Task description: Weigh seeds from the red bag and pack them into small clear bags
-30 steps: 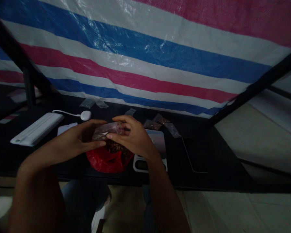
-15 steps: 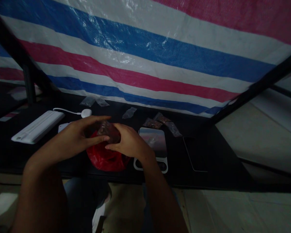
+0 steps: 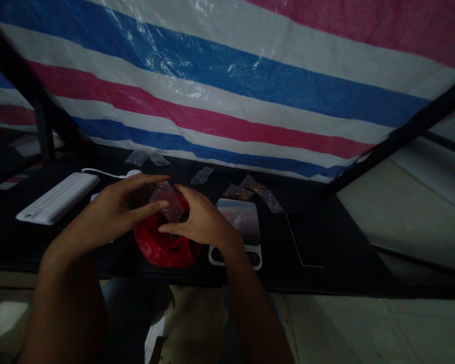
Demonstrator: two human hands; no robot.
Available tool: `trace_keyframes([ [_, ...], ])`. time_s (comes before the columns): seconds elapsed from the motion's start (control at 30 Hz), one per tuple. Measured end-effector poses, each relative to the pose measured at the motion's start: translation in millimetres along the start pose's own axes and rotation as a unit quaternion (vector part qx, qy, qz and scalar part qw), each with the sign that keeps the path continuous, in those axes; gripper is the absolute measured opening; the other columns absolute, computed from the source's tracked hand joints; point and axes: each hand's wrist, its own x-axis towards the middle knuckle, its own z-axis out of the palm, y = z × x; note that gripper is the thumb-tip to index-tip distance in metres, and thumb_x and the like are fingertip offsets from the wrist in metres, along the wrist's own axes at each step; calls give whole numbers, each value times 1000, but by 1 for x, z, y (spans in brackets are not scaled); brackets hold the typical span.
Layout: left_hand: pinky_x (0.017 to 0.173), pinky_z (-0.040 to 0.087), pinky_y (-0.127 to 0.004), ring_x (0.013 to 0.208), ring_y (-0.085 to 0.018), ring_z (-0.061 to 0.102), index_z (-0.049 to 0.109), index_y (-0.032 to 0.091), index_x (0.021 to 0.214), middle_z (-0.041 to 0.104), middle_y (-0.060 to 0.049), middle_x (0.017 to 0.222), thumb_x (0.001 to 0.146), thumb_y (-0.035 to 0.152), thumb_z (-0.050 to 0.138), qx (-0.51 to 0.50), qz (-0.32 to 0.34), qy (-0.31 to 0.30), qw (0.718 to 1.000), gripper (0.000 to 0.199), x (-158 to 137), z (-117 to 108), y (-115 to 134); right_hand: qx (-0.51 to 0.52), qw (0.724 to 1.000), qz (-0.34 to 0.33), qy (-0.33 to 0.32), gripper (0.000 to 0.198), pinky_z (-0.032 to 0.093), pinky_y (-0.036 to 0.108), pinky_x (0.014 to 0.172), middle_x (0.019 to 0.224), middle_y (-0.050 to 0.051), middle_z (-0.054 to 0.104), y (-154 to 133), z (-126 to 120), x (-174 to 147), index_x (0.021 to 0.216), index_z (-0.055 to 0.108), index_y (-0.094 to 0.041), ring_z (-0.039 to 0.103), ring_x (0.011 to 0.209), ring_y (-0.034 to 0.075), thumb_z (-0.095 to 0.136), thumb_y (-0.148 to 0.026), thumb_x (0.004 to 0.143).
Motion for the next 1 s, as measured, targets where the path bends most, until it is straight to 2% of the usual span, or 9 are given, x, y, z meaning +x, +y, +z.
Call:
trace_keyframes([
  [0.07, 105, 54, -44, 111, -28, 70, 68, 24, 135, 74, -7, 127, 90, 48, 73, -7, -5, 2, 1000, 51, -1, 0, -1, -3, 1000, 18, 22, 85, 51, 45, 109, 148, 14, 62, -2, -9, -2, 149, 52, -22, 62, 132, 28, 90, -40, 75],
  [0.13, 102, 55, -44, 109, -28, 71, 68, 22, 135, 74, -8, 125, 89, 49, 73, -13, -9, 2, 1000, 53, -1, -1, -3, -24, 997, 35, 71, 63, 54, 45, 104, 137, 12, 70, 0, -22, -4, 143, 59, -23, 67, 124, 26, 80, -40, 86],
  [0.27, 94, 59, -43, 104, -28, 72, 69, 23, 135, 75, -9, 124, 89, 49, 73, -23, -20, 23, 999, 53, 2, 1, -8, -177, 965, 66, 184, 26, 51, 49, 106, 123, 13, 75, 16, -58, -6, 119, 74, -21, 69, 117, 28, 64, -26, 95],
  [0.43, 95, 60, -44, 113, -29, 72, 55, 22, 148, 65, -14, 145, 90, 49, 72, -109, -26, 135, 985, 66, 19, 29, -13, -313, 923, 169, 147, 29, 48, 46, 110, 126, 16, 75, 45, -94, -8, 116, 77, -16, 68, 121, 30, 58, -13, 94],
  [0.53, 117, 47, -52, 145, -34, 52, 40, 23, 160, 46, -16, 164, 88, 50, 74, -64, 11, 22, 998, 84, 25, 48, -13, -318, 918, 218, 89, 31, 50, 42, 105, 125, 15, 76, 55, -105, -8, 119, 77, -17, 71, 117, 29, 58, -13, 95],
  [0.6, 125, 35, -55, 156, -34, 35, 42, 21, 160, 40, -17, 167, 91, 52, 70, -4, 13, -37, 999, 80, 25, 52, -11, -310, 921, 230, 58, 29, 52, 38, 100, 120, 12, 79, 58, -110, -8, 116, 78, -19, 73, 111, 27, 59, -13, 95],
  [0.8, 123, 38, -50, 145, -30, 51, 65, 18, 137, 57, -14, 153, 99, 51, 58, 29, 14, 51, 998, 51, 20, 38, -6, -299, 914, 270, 39, 22, 54, 30, 86, 109, 10, 82, 68, -117, -9, 106, 83, -20, 76, 100, 25, 70, -15, 88],
  [0.93, 114, 47, -44, 129, -28, 63, 71, 17, 125, 70, -12, 135, 98, 49, 59, -6, 16, 46, 999, 43, 21, 34, -3, -306, 897, 305, 93, 23, 55, 33, 87, 107, 12, 82, 69, -127, -15, 106, 83, -19, 76, 100, 27, 74, -16, 85],
  [1.0, 106, 52, -42, 118, -27, 69, 73, 18, 120, 75, -10, 125, 98, 50, 59, -40, -20, 42, 998, 41, 21, 35, 0, -313, 897, 281, 138, 26, 55, 37, 92, 108, 12, 81, 58, -132, -19, 109, 82, -18, 76, 101, 28, 75, -16, 84],
])
